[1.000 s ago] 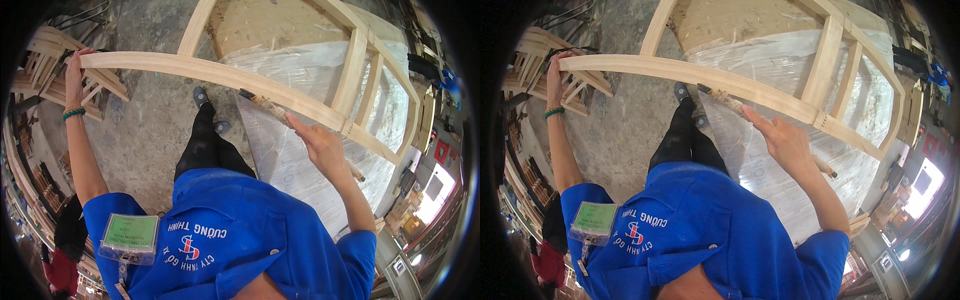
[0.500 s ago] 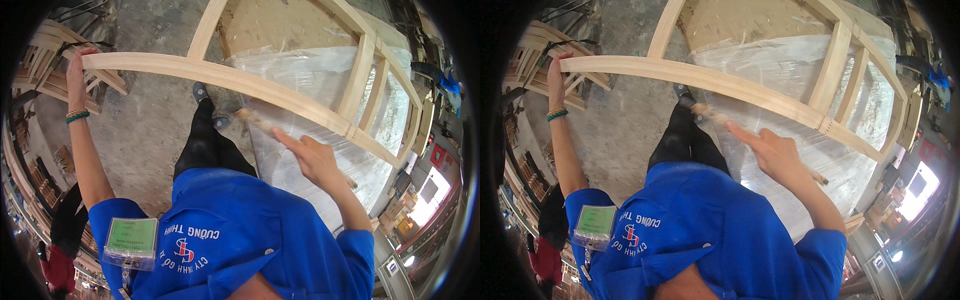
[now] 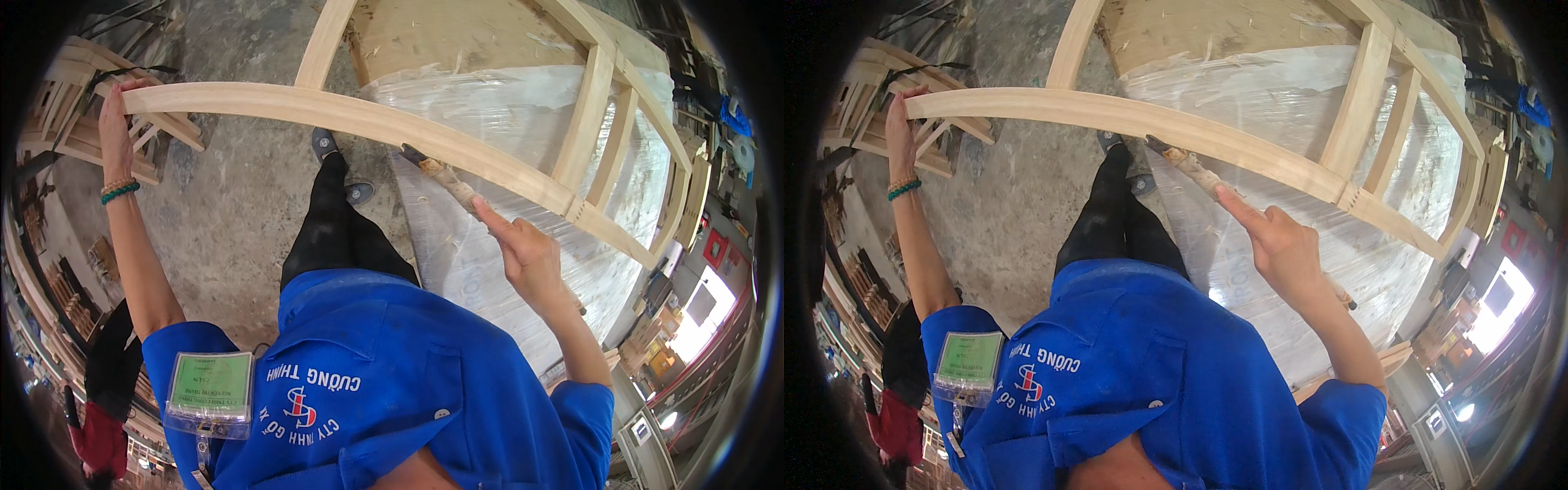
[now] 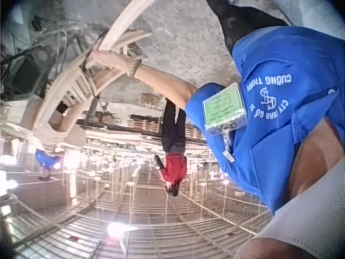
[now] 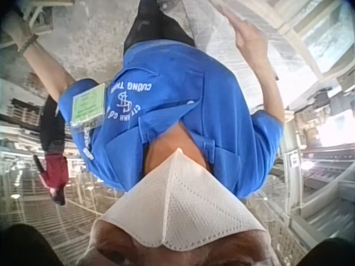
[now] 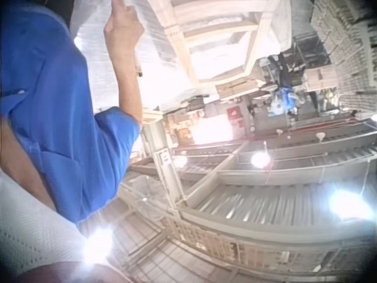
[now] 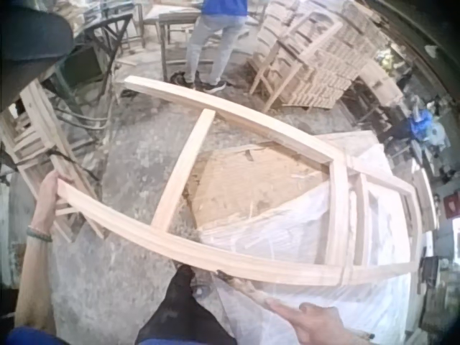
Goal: The person sands the frame of a wooden chair using a sanding tool. They flip the chair over to sand different sides and then place it on a stack of finished chairs.
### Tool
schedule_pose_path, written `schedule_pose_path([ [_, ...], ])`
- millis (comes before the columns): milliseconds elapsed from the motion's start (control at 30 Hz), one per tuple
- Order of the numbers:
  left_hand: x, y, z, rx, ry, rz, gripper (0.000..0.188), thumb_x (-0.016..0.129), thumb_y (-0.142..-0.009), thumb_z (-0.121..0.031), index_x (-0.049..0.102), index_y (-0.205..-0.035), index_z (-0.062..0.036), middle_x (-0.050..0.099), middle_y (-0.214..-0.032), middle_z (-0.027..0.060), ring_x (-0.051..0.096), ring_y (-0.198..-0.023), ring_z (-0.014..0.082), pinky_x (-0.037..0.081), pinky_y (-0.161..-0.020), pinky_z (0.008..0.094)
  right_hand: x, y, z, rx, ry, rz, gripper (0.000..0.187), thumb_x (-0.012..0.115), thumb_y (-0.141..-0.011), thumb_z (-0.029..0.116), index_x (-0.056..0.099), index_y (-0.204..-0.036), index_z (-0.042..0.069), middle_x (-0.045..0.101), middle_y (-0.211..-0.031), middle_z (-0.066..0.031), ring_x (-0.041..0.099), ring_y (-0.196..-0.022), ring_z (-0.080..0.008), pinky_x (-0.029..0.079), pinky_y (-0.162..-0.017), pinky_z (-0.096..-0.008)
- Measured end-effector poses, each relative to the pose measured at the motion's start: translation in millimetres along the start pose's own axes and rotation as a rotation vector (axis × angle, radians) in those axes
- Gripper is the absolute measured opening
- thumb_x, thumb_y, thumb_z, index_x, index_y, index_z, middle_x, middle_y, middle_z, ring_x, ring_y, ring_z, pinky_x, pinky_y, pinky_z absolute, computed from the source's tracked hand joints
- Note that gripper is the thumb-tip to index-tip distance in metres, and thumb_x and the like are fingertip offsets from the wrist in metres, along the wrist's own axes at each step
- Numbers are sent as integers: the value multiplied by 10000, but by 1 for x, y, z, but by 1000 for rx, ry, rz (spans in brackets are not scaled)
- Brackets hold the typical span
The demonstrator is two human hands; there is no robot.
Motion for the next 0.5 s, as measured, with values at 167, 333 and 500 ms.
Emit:
schedule_pose_path([
  [167, -2, -2, 3, -2, 3, -11, 424, 389, -1011, -353, 623, -1036, 0, 659, -1060, 104, 600, -999, 181, 431, -930, 324, 3, 0, -12, -124, -267, -151, 573, 551, -832, 7, 550, -1301, 337, 491, -617, -88, 523, -545, -241, 454, -558, -367],
  [333, 3, 3, -5, 19, -10, 1, 434, 384, -1011, -363, 629, -1020, -5, 658, -1059, 107, 594, -1011, 190, 422, -944, 337, 14, -23, 9, -239, 13, -170, 622, 512, -823, 2, 513, -1328, 365, 460, -600, -92, 511, -524, -249, 443, -524, -376],
  [500, 7, 1, -25, 55, -123, 46, 465, 353, -1018, -369, 644, -1031, -6, 658, -1044, 101, 590, -1004, 185, 419, -942, 332, 34, -42, 67, -491, -72, -75, 602, 512, -839, 70, 481, -1339, 405, 495, -629, -78, 539, -571, -254, 430, -482, -372],
])
Point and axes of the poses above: each hand's wrist, its own y-axis away from the middle knuckle, its own x-axis out of the palm, z = x × y, the point moved 8 cm from there along -y, towards the middle knuckle
